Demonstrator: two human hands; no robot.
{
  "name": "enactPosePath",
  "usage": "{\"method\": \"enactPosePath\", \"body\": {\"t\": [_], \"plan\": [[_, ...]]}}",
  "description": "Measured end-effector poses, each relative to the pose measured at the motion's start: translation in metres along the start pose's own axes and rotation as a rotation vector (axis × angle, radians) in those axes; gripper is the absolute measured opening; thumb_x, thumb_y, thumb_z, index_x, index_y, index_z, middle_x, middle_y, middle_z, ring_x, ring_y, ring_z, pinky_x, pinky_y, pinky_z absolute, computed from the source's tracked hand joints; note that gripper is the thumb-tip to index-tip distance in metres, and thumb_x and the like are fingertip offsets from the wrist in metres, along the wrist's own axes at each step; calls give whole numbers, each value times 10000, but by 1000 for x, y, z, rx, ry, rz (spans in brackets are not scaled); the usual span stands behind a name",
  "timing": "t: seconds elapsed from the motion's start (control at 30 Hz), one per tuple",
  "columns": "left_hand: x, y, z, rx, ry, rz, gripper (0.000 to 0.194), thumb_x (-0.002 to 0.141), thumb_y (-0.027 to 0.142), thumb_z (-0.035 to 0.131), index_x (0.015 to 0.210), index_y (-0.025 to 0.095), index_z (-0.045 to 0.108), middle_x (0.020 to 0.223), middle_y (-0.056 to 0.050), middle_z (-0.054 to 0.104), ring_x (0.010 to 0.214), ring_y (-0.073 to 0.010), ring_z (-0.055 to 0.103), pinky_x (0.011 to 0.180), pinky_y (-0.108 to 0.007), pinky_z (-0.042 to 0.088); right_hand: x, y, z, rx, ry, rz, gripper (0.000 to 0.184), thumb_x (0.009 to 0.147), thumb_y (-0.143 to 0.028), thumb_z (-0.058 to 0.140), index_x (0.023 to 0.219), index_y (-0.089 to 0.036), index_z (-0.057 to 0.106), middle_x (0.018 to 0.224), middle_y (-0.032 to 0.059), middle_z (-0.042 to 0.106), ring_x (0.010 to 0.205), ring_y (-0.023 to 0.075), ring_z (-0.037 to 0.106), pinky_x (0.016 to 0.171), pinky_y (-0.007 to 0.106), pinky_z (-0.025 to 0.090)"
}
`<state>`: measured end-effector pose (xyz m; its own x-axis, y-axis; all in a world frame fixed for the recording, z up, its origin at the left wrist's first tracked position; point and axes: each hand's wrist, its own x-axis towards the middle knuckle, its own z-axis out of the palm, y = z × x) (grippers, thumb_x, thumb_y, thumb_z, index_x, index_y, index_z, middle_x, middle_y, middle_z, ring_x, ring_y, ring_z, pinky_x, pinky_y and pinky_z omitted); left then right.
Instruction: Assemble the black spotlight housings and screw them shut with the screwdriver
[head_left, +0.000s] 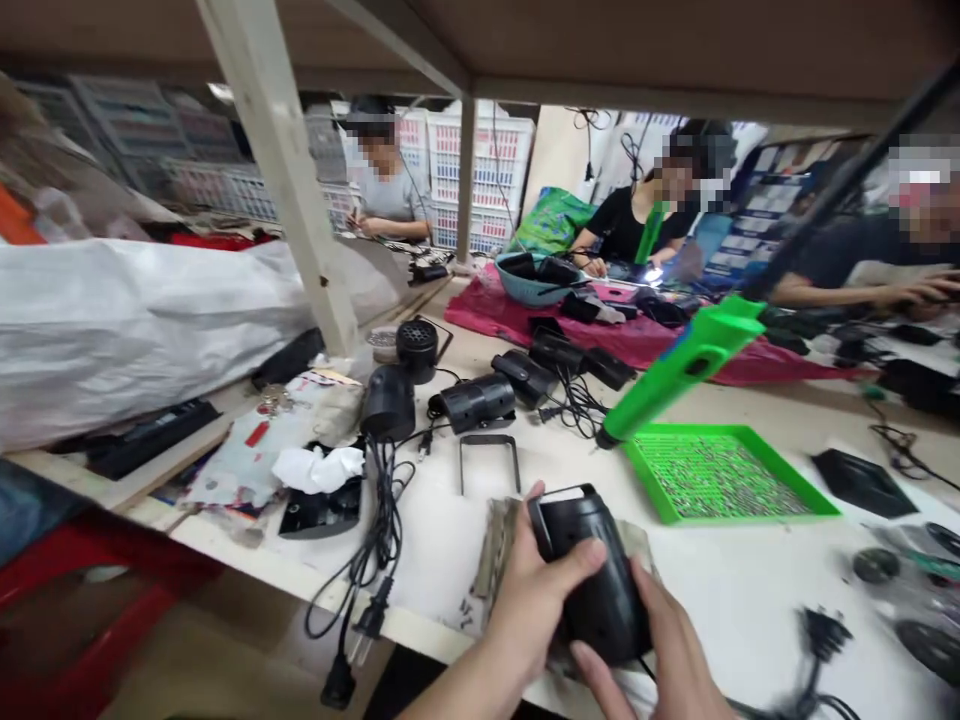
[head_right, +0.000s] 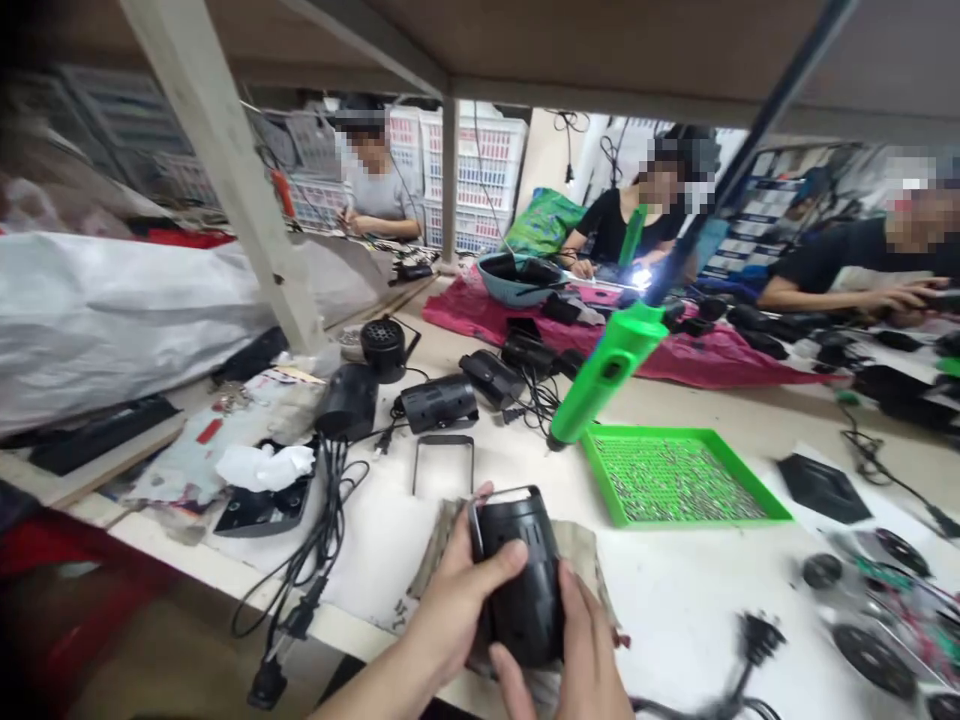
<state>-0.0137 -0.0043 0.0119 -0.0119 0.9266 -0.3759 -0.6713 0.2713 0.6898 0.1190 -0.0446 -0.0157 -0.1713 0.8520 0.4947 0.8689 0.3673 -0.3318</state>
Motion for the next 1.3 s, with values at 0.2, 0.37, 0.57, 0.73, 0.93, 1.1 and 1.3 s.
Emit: {"method": "enactPosePath", "body": {"t": [0.2, 0.37, 0.57, 0.73, 0.93, 1.1, 1.3], "plan": [[4, 1, 6, -33, 35, -34, 866, 576, 253, 845, 1319, 226, 401, 1072, -59, 679, 940, -215, 634, 855, -312, 477, 0, 1, -3, -146, -64, -151, 807, 904, -455, 484, 1492, -47, 111, 1292, 286, 507, 1087, 362, 619, 741, 449, 607], [0, 3, 8, -19, 36, -37, 724, 610, 260, 828, 1228, 237, 450, 1065, -45, 669, 947, -209, 626, 841, -310, 488, 0, -5, -3, -190, -91, -146, 843, 908, -447, 471, 1488, 10, 63, 1373, 329, 413, 1175, 405, 547, 815, 505, 577], [-2, 3, 9, 11, 16, -13, 513, 654, 298, 804, 1084, 219, 537, 1021, -38, 673, 947, -202, 624, 856, -311, 478, 6, -7, -8, -255, -96, -188, 812, 926, -472, 415, 1471, 53, 119, 1305, 346, 477, 1099, 398, 602, 755, 475, 600], [-1, 4, 15, -3, 28, -29, 479, 658, 223, 782, 1070, 205, 539, 911, -10, 675, 823, -155, 628, 779, -272, 495, 8, -17, -10, -311, -39, -190, 805, 943, -483, 314, 1449, 107, 106, 1223, 371, 515, 1051, 426, 613, 724, 502, 599], [-2, 4, 19, 12, 66, -25, 468, 654, 188, 772, 1060, 197, 540, 880, -1, 671, 800, -131, 619, 767, -242, 494, 9, -21, -6, -300, -20, -99, 751, 945, -477, 294, 1433, 85, 196, 1203, 340, 534, 1023, 399, 627, 717, 480, 604], [-2, 5, 22, -16, 91, -38, 520, 640, 169, 771, 1098, 206, 529, 876, -1, 671, 769, -128, 620, 732, -242, 503, 9, -25, -7, -309, -9, -64, 689, 947, -443, 307, 1423, 51, 248, 1207, 319, 558, 932, 373, 671, 634, 440, 619], [-2, 6, 19, 14, 78, -20, 456, 634, 192, 781, 1032, 188, 559, 871, -9, 669, 778, -136, 617, 738, -250, 500, 10, -22, -10, -289, -24, -74, 716, 936, -473, 329, 1418, 52, 253, 1211, 332, 545, 969, 398, 660, 647, 463, 616]]}}
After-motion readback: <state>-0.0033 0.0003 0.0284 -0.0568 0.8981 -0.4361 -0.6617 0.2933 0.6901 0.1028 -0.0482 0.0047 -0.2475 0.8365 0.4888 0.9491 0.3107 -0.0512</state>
